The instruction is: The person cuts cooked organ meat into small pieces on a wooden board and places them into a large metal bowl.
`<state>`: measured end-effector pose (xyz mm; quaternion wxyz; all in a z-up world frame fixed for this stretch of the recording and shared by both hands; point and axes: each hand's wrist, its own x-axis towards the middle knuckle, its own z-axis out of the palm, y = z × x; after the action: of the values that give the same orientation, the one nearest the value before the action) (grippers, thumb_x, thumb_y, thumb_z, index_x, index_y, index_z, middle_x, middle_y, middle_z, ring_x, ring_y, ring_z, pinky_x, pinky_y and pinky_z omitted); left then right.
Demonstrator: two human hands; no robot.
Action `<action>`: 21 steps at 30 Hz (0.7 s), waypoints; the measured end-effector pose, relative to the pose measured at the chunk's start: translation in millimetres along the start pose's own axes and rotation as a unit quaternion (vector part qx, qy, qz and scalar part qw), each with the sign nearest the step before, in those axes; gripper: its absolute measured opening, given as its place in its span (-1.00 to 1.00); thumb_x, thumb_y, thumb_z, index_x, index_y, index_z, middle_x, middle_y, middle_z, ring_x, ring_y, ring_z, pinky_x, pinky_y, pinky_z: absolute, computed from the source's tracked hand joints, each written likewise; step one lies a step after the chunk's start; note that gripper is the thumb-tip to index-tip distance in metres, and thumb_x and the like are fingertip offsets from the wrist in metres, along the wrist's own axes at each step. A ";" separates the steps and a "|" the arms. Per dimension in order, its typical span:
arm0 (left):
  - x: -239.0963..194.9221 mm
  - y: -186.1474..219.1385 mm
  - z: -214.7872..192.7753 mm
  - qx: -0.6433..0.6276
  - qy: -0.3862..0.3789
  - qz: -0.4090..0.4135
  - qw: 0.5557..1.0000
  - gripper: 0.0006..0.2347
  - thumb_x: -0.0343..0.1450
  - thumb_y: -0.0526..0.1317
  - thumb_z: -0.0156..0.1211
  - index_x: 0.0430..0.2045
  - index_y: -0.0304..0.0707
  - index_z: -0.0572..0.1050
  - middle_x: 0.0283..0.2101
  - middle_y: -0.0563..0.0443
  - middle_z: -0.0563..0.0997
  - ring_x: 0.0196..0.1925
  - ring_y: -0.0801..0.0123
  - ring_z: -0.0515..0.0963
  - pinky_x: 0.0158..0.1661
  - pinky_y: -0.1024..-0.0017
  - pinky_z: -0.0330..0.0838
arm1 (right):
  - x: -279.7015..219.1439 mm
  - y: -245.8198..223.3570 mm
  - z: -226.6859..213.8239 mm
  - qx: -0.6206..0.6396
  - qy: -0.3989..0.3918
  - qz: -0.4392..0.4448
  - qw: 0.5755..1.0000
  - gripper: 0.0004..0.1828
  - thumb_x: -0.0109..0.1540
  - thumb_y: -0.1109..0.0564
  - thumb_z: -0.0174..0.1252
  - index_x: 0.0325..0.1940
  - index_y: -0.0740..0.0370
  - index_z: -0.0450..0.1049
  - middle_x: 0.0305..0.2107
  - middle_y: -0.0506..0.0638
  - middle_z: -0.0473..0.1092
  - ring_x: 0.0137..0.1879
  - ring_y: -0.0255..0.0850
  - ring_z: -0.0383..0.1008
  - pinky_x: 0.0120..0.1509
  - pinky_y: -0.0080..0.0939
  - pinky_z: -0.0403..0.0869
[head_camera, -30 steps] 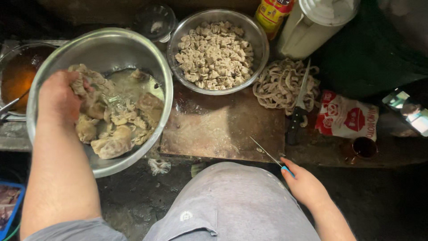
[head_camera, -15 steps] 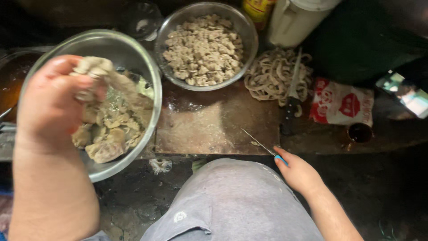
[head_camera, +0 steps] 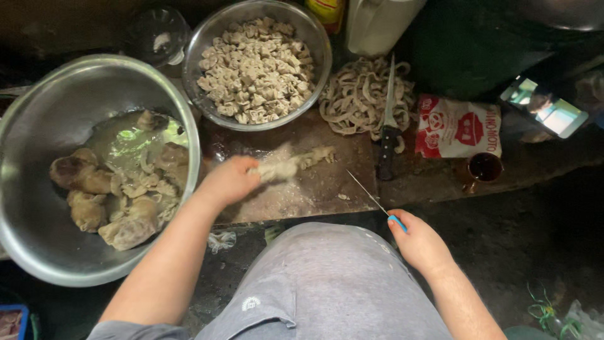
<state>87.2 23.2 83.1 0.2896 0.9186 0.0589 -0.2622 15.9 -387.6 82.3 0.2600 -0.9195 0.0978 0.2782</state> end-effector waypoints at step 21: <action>85.7 28.5 127.5 0.009 0.142 0.145 0.979 -0.83 0.32 -0.21 0.23 -0.39 -0.38 0.54 -0.18 -0.33 0.60 -0.02 -0.19 0.56 0.02 0.04 0.44 | 6.9 -42.3 4.7 0.061 -0.007 -0.071 0.996 -0.51 0.34 -0.03 0.00 0.39 -0.24 0.36 -0.05 0.16 0.52 0.08 -0.01 0.56 0.18 -0.13 0.47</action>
<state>110.9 -75.8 -35.4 0.3048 0.9479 -0.0372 -0.0850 33.2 -349.5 93.0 0.3354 -0.9046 0.0472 0.2588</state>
